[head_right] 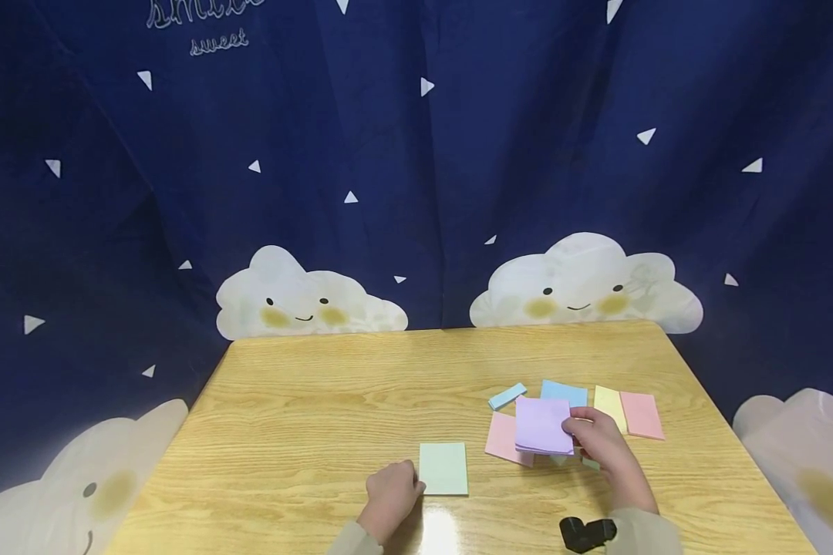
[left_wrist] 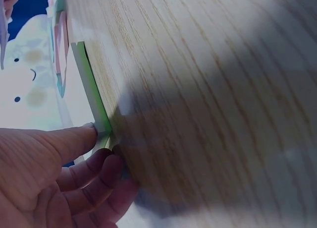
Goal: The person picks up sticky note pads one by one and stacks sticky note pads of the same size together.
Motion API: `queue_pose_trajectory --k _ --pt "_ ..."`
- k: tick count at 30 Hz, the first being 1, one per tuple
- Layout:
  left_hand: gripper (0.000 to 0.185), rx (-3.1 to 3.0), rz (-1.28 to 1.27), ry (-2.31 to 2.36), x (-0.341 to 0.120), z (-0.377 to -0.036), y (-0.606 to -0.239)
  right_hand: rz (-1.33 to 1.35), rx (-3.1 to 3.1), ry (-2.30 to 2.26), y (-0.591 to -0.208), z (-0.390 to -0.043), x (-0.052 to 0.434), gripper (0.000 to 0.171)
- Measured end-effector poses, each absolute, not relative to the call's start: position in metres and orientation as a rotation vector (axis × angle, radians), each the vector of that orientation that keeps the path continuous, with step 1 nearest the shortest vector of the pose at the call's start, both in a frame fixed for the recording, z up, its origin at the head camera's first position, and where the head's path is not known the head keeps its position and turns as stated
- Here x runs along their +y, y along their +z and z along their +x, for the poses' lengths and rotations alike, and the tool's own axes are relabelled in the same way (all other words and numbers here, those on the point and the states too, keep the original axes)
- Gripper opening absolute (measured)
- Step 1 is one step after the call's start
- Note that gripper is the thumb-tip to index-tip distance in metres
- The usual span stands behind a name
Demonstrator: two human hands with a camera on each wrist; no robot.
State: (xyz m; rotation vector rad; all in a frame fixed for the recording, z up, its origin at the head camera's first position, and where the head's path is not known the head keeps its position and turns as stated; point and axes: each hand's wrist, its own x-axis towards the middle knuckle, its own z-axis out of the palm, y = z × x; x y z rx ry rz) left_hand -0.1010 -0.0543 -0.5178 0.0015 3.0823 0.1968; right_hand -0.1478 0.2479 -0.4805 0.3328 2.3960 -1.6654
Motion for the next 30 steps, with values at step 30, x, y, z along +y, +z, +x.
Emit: queue_pose_trajectory --k 30 --pt "0.027 3.091 0.006 0.070 -0.049 -0.097 -0.515 0.243 2.393 -1.633 -0.477 -0.148 0.216 0.046"
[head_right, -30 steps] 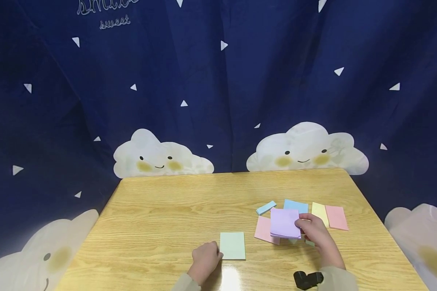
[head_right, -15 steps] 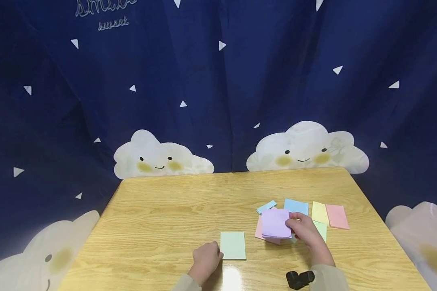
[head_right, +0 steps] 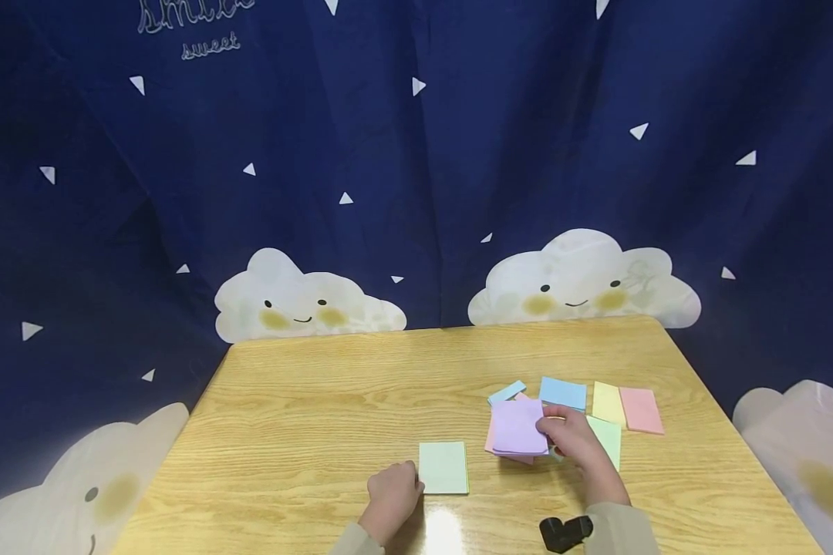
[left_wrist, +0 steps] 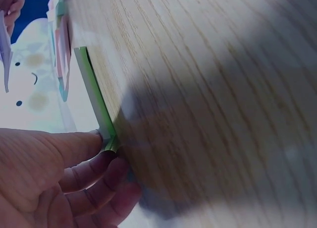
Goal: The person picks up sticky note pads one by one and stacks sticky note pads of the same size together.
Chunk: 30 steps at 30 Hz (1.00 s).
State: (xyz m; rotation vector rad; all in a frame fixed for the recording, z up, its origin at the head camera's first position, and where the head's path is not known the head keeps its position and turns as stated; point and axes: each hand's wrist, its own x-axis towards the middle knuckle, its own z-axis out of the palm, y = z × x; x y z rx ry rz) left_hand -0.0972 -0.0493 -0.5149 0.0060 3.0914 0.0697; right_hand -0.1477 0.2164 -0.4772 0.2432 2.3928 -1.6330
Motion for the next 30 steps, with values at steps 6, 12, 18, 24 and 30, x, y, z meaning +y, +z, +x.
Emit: queue_pose_trajectory --k 6,12,18,24,30 --pt "0.027 3.084 0.011 0.044 -0.049 -0.098 -0.515 0.211 2.412 -1.629 -0.477 -0.148 0.208 0.045" --pt "0.027 3.087 0.010 0.036 -0.049 -0.098 -0.514 0.177 2.409 -1.655 -0.478 -0.149 0.199 0.041" --pt "0.026 3.082 -0.002 0.052 -0.049 -0.099 -0.516 0.153 2.411 -1.647 -0.479 -0.151 0.188 0.037" --pt "0.025 3.062 -0.010 0.049 -0.048 -0.099 -0.515 0.130 2.331 -1.715 -0.484 -0.150 0.178 0.038" --pt "0.026 3.053 -0.007 0.040 -0.049 -0.099 -0.516 0.132 2.229 -1.789 -0.487 -0.149 0.168 0.035"
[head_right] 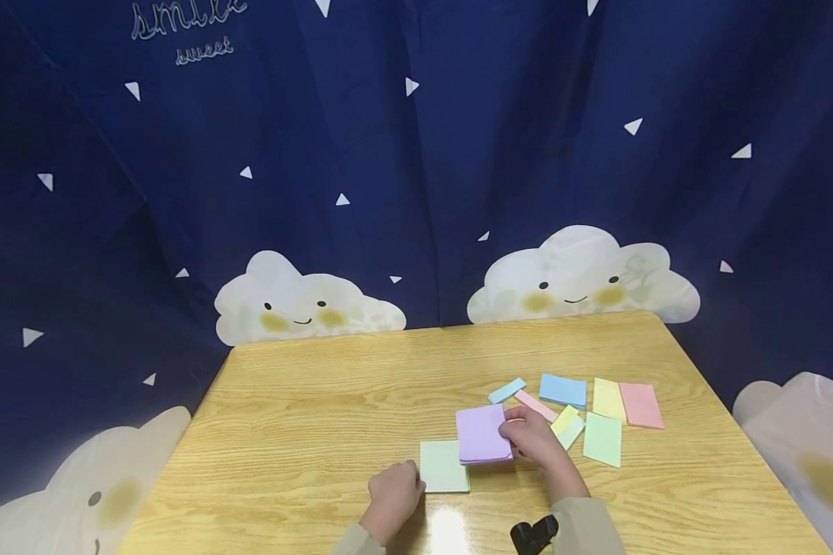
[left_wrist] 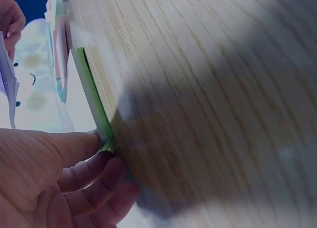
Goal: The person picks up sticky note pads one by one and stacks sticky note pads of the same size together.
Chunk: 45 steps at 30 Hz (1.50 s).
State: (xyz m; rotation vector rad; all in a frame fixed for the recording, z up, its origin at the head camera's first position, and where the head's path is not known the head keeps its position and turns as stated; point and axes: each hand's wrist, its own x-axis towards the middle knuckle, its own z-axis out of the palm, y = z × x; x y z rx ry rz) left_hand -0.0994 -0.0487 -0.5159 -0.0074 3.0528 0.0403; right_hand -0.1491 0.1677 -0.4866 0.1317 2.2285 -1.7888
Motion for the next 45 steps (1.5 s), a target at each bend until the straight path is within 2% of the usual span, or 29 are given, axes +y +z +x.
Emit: queue_pose_trajectory --k 26,36,45 --pt "0.027 3.100 0.001 0.118 -0.053 -0.100 -0.521 0.214 2.313 -1.780 -0.521 -0.146 0.112 0.025" --pt "0.008 3.057 -0.073 0.092 -0.053 -0.100 -0.521 0.258 2.269 -1.785 -0.532 -0.141 0.100 0.023" --pt "0.043 3.063 -0.155 0.292 -0.051 -0.101 -0.516 0.211 2.318 -1.776 -0.540 -0.141 0.097 0.021"
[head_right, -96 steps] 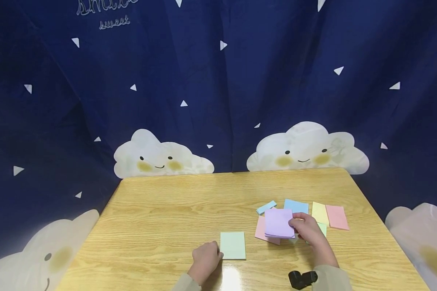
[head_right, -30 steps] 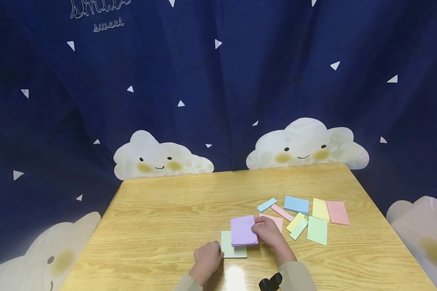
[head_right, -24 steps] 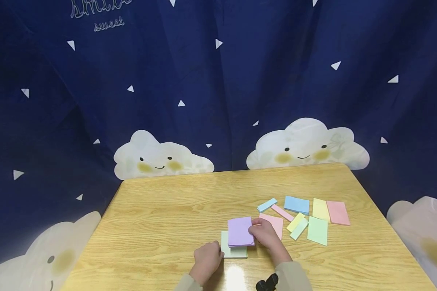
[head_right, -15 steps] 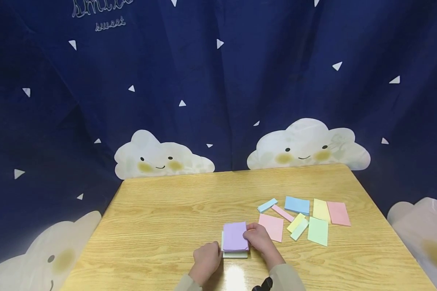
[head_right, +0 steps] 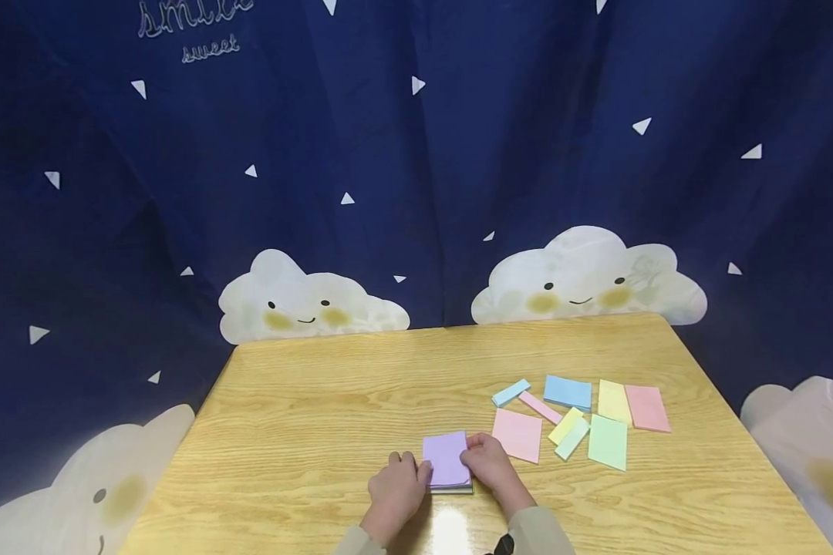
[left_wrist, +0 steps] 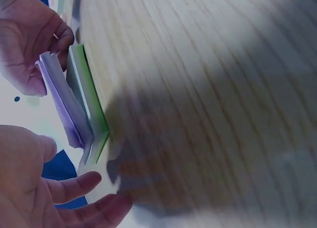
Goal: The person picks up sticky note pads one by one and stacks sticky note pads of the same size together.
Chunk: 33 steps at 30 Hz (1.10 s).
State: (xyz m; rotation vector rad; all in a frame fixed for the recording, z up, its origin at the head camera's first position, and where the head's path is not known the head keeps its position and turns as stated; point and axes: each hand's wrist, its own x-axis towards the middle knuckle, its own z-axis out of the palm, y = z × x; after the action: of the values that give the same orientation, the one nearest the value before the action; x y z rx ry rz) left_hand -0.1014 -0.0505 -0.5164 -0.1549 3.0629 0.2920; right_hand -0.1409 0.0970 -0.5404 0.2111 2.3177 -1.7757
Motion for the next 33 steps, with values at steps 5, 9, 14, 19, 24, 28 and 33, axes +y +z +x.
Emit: queue_pose_trajectory --k 5,9,14,19,24,28,33 --pt "0.046 3.081 -0.148 0.310 -0.048 -0.101 -0.519 0.172 2.389 -1.724 -0.540 -0.138 0.098 0.020" --pt "0.045 3.094 -0.119 0.291 -0.049 -0.100 -0.521 0.104 2.538 -1.570 -0.541 -0.137 0.100 0.018" --pt "0.046 3.091 -0.098 0.238 -0.049 -0.100 -0.521 0.040 2.686 -1.382 -0.542 -0.137 0.103 0.024" --pt "0.045 3.075 -0.078 0.220 -0.050 -0.100 -0.519 0.070 2.683 -1.391 -0.543 -0.137 0.111 0.022" --pt "0.038 3.079 -0.052 0.210 -0.050 -0.100 -0.517 0.079 2.735 -1.422 -0.539 -0.140 0.121 0.017" --pt "0.033 3.081 -0.045 0.209 -0.049 -0.101 -0.516 0.122 2.748 -1.462 -0.537 -0.142 0.128 0.017" --pt "0.033 3.089 -0.047 0.188 -0.049 -0.101 -0.517 0.161 2.738 -1.482 -0.534 -0.144 0.135 0.019"
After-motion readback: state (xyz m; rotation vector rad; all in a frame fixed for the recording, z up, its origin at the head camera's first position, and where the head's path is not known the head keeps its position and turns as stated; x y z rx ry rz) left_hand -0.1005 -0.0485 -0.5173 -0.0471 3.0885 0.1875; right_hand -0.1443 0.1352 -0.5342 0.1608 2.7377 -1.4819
